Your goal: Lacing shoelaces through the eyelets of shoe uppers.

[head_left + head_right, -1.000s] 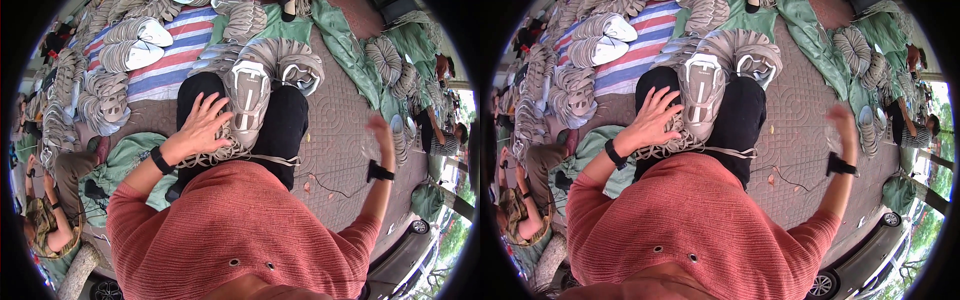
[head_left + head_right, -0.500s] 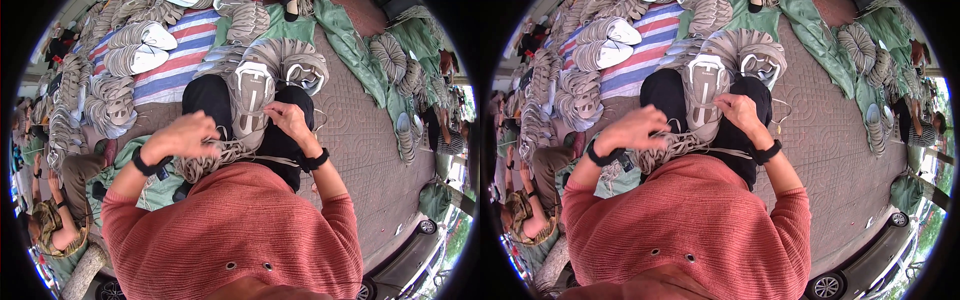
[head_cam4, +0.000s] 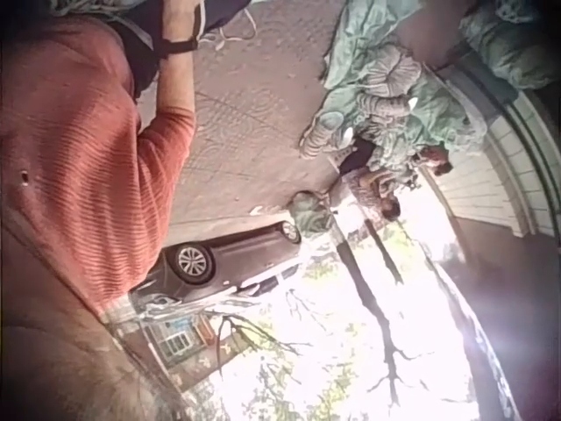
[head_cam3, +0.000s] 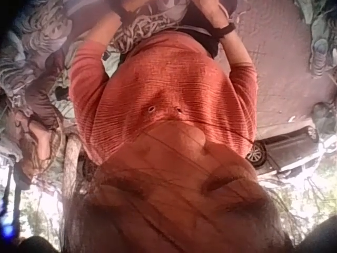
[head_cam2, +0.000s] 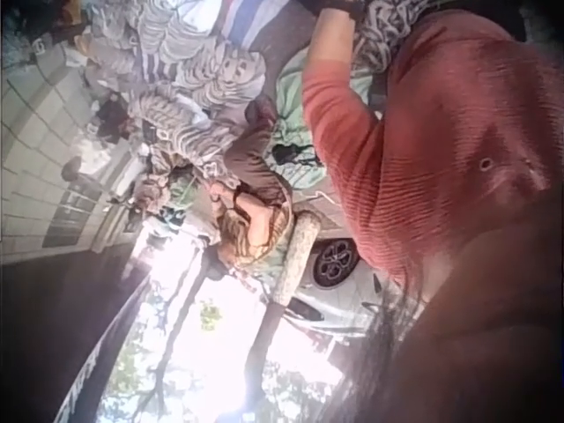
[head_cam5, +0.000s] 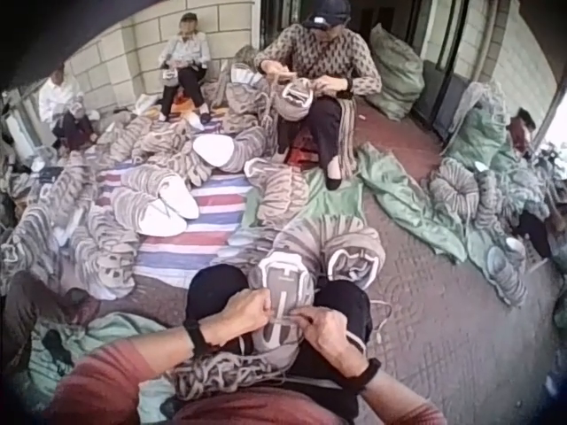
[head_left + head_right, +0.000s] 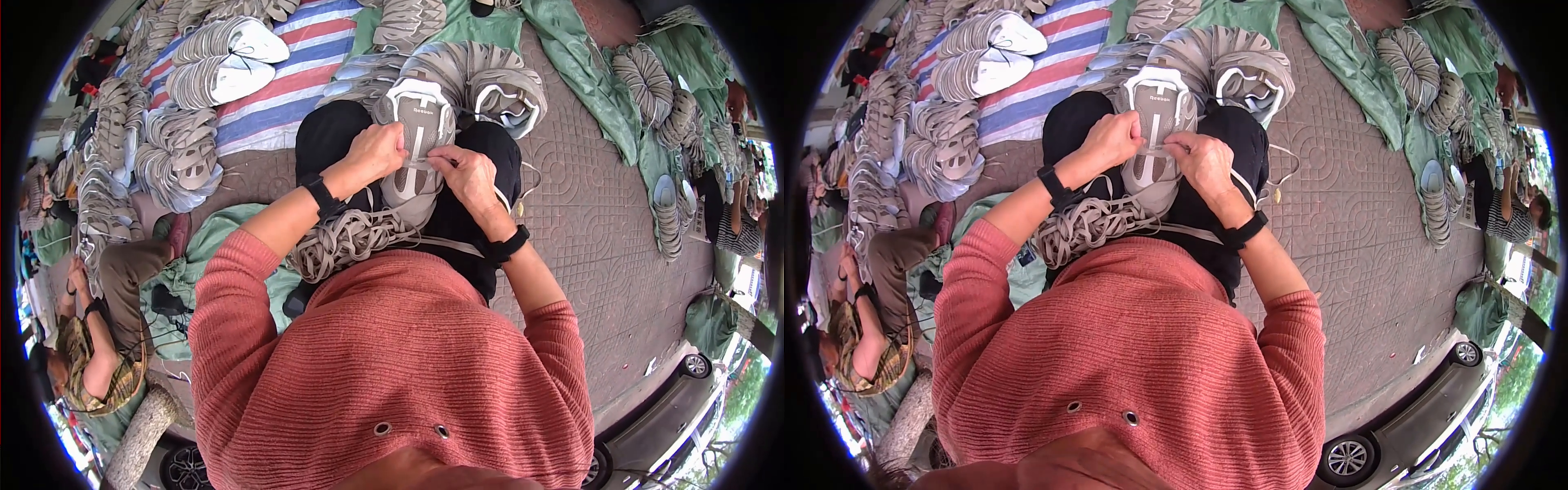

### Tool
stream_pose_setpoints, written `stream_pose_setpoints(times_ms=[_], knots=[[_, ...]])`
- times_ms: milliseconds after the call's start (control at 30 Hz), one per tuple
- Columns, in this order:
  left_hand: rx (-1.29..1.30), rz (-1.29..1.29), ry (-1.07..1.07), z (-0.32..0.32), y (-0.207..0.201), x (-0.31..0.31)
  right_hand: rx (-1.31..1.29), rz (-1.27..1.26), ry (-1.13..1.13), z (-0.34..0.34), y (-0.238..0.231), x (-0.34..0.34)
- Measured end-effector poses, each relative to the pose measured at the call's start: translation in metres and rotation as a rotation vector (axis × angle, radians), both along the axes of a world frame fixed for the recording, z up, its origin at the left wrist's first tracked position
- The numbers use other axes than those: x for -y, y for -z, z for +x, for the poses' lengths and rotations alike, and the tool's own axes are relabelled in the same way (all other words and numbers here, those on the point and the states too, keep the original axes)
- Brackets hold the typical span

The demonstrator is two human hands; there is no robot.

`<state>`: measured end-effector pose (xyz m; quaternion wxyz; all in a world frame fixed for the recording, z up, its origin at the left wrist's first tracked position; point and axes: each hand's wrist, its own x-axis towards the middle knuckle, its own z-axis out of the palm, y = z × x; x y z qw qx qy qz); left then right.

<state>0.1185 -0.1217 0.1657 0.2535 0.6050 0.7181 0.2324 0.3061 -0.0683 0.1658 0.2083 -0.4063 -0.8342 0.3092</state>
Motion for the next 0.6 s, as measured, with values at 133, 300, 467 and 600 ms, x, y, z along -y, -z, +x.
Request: stream_pose_setpoints(times_ms=[133, 300, 467, 600], knots=[[0.017, 0.015, -0.002, -0.003, 0.004, 0.001, 0.013, 0.037, -0.004, 0.0, 0.0, 0.003], [0.129, 0.039, 0.027, -0.006, 0.004, 0.005, -0.089, 0.153, -0.073, -0.001, 0.005, 0.004], [0.141, 0.043, 0.037, -0.006, 0.002, 0.008, -0.02, 0.149, -0.16, -0.004, 0.007, 0.001], [0.121, 0.055, 0.038, -0.004, 0.001, 0.008, 0.016, 0.167, -0.207, -0.008, 0.009, -0.003]])
